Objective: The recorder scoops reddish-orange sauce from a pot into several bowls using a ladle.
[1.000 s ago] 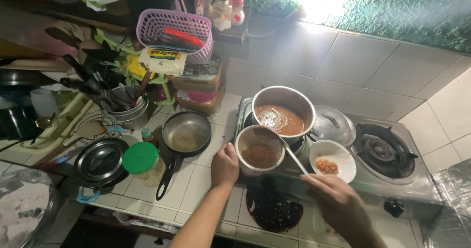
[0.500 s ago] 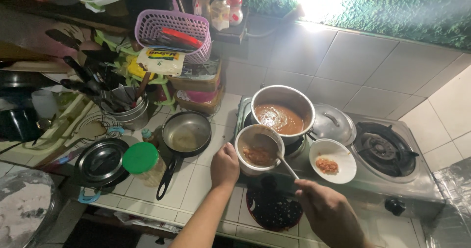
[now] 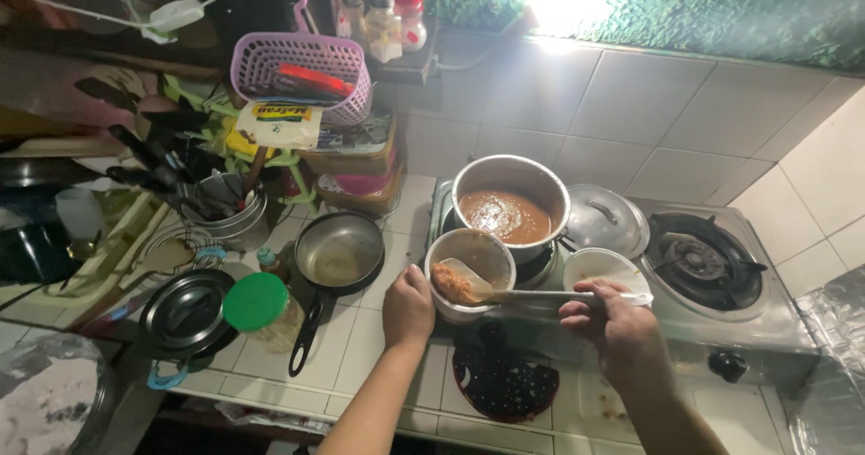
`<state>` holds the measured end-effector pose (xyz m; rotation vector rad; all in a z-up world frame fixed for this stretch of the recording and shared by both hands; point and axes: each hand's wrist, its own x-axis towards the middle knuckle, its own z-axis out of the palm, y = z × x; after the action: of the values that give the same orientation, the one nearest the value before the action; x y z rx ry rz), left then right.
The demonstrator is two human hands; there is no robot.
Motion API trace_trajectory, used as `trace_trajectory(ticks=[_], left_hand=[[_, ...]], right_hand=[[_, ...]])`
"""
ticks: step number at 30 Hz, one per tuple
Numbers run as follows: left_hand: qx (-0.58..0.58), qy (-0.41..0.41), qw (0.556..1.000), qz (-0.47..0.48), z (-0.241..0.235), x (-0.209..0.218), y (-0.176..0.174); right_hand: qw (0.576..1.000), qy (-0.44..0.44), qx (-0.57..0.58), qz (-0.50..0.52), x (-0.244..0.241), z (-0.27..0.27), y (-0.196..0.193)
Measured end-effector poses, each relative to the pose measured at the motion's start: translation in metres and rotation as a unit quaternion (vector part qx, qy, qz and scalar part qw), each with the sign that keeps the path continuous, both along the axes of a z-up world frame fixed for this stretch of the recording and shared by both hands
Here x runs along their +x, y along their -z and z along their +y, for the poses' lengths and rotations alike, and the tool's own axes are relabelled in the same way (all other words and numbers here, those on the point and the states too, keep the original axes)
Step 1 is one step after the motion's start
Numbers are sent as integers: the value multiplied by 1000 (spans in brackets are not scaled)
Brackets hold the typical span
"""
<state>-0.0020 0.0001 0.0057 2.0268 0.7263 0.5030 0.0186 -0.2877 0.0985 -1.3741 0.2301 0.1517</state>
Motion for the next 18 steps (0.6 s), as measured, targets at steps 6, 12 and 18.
trace_trajectory(ticks=[6,12,18], left_hand=[[-58,-4,998,7,2,0,-4],[13,-7,999,-33,8,9,26],[26,7,998,-53,7,2,20]], right_hand=[[839,-141,-357,-387,5,-34,-9],[990,115,-75,-24,-7,-53,-77],[926,95,-253,-265,-28,-108,-53]])
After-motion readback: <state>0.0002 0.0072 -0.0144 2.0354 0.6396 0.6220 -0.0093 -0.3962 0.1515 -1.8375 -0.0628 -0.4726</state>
